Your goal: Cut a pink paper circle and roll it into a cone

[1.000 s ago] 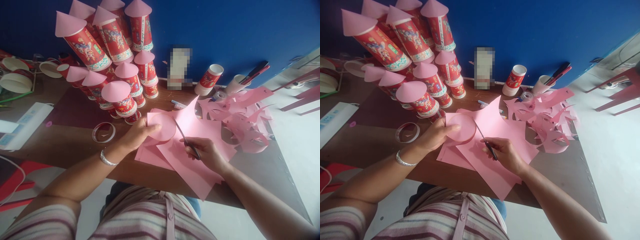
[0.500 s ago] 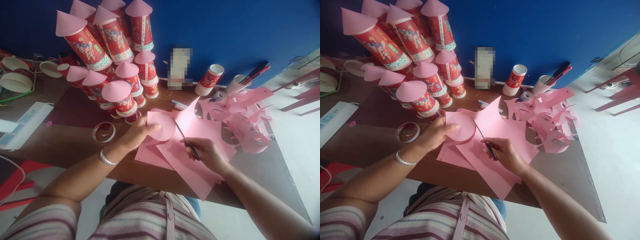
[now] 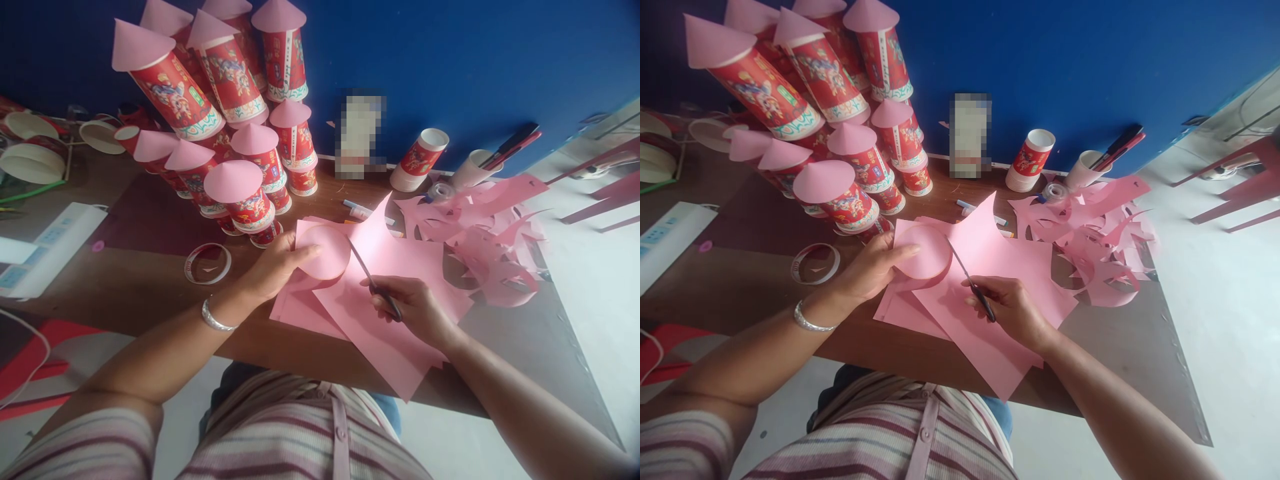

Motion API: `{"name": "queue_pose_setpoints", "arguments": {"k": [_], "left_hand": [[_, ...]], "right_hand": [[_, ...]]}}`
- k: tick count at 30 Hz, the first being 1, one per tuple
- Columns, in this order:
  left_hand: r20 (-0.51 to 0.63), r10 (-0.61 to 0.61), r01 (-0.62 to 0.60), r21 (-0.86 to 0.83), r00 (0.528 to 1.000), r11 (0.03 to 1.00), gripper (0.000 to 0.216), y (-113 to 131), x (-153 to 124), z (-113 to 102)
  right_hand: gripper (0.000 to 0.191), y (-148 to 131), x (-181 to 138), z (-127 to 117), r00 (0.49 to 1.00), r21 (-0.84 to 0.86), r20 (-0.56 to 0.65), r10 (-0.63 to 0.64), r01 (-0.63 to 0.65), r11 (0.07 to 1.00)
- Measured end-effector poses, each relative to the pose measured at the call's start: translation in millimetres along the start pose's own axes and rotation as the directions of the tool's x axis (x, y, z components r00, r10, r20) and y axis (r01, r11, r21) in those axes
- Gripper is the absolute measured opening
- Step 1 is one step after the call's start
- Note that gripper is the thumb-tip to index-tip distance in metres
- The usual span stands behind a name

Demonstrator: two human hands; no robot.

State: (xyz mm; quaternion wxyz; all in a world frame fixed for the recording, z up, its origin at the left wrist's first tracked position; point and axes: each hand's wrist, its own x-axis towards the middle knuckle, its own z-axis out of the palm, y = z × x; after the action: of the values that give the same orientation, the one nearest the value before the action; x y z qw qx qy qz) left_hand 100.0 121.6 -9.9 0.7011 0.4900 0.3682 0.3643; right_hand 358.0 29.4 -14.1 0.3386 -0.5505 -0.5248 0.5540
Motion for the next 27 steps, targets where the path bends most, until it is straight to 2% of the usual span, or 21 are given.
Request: {"name": "queue_pose_setpoints", "arguments": {"k": [8,14,20,27], "left_hand": [[-0.112,0.048,-0.04,0.074,0.993,0.997,0.031,0,-1,6],[-0.1,0.007,0.007,0.145,0.995,0.989,0.036,8,-1,5],[-0.065,0.047,-0.03,0.24,0.997,0.97,0.045,9,-1,2],[-0.034,0.095,-0.079,0.318,0.995,0.945,0.039,13,-2,1]], "right_hand": [[0.067,0,-2,0,1.0,-0.007,-0.01,0.013,-0.013,1.0],[0.065,0,0,2,0.999,-0.036,-0.019,-0.027,0.026,0.999],[0.057,2,2,2,0.998,-0.041,-0.016,-0.065,0.064,0.997],[0.057,1,2,2,0.998,-0.017,-0.011,-0.059,0.059,0.998]]}}
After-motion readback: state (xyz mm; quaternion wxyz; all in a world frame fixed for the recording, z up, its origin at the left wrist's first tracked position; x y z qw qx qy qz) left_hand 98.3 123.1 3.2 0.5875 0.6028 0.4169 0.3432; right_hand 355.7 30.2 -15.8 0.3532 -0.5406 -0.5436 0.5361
